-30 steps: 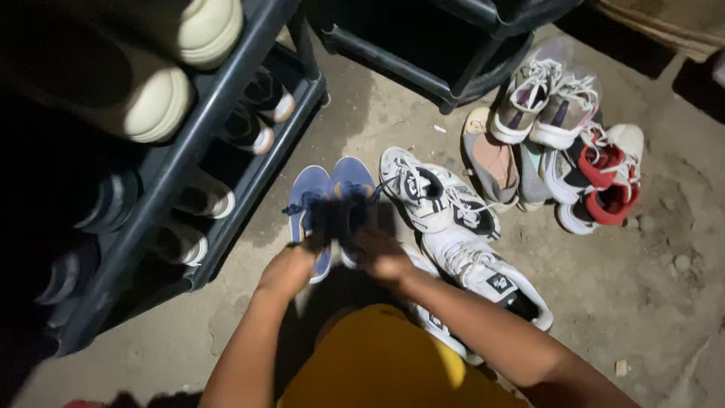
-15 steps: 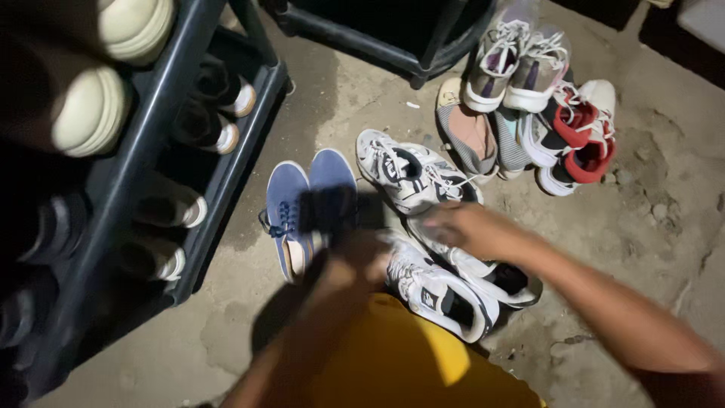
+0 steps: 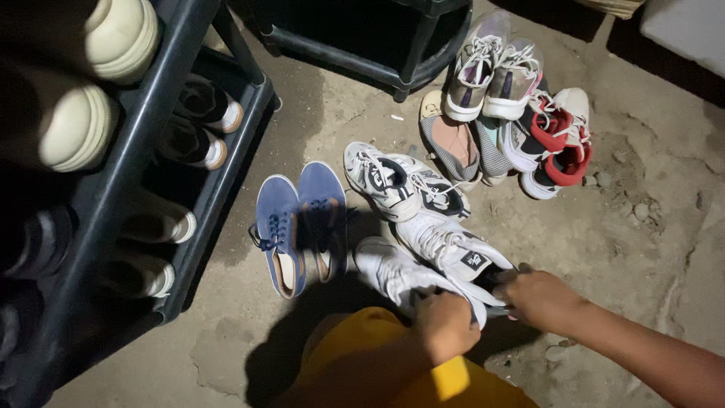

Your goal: The person removes shoes from plastic shoe racks and pairs them on the floor, then places the paired shoes back onto the rack shelves, rearranging heels, sneakers, sandals and slippers across the tiers.

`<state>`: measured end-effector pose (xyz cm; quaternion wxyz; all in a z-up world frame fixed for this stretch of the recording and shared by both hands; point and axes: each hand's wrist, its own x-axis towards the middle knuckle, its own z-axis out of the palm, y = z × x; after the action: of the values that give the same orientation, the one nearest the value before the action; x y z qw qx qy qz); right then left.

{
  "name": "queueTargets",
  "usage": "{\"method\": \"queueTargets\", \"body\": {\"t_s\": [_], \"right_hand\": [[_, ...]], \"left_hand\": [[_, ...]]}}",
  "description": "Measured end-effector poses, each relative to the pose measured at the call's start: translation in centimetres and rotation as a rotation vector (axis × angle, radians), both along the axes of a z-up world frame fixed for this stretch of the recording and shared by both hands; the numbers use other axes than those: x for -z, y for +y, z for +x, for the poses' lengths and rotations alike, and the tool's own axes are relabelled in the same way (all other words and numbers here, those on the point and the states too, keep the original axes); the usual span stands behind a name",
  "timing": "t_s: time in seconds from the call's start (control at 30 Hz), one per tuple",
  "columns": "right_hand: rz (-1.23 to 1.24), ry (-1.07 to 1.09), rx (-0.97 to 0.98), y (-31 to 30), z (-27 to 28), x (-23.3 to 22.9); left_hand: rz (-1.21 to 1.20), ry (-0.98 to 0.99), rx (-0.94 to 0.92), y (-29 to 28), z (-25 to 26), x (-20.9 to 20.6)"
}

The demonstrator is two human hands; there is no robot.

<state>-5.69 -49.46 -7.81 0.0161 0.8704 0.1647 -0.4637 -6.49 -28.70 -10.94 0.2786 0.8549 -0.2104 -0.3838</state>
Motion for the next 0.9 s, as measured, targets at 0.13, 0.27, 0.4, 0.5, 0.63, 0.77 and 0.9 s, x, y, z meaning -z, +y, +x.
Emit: {"method": "queueTargets", "body": {"t_s": [0.13,0.27,0.4,0.5,0.63,0.77,0.9], "right_hand": [[-0.017,0.04,0.123,0.0,1.4,-2.2],[0.138,-0.089,0.124,0.4,1.7,-3.6],[0.159,-0.052,0.216,-0.5,2.5,-5.3],[0.109,0.004,0.274,-3.0,3.1,-6.4],[0.176,-0.126,0.2,-6.5,3.0,-8.6],[-0.032,-0.057,0.2,-7.2,2.6,-9.6],[-0.221,-0.007,0.197,-5.8,1.6,-10.0]], "left_hand": [[-0.109,-0.073,-0.138,2.3,2.3,-1.2],[-0.406,0.012,-0.225,8.6,6.2,-4.1],[-0.335,0.156,-0.396,14.7,9.3,-11.2],[-0.512,-0.125,-0.499,17.5,9.8,-16.0],[-0.214,-0.022,-0.619,18.5,10.8,-17.9],[-0.181,-0.208,-0.483,18.9,11.3,-15.6],[-0.224,-0.646,-0.265,20.0,11.0,-12.5]]}}
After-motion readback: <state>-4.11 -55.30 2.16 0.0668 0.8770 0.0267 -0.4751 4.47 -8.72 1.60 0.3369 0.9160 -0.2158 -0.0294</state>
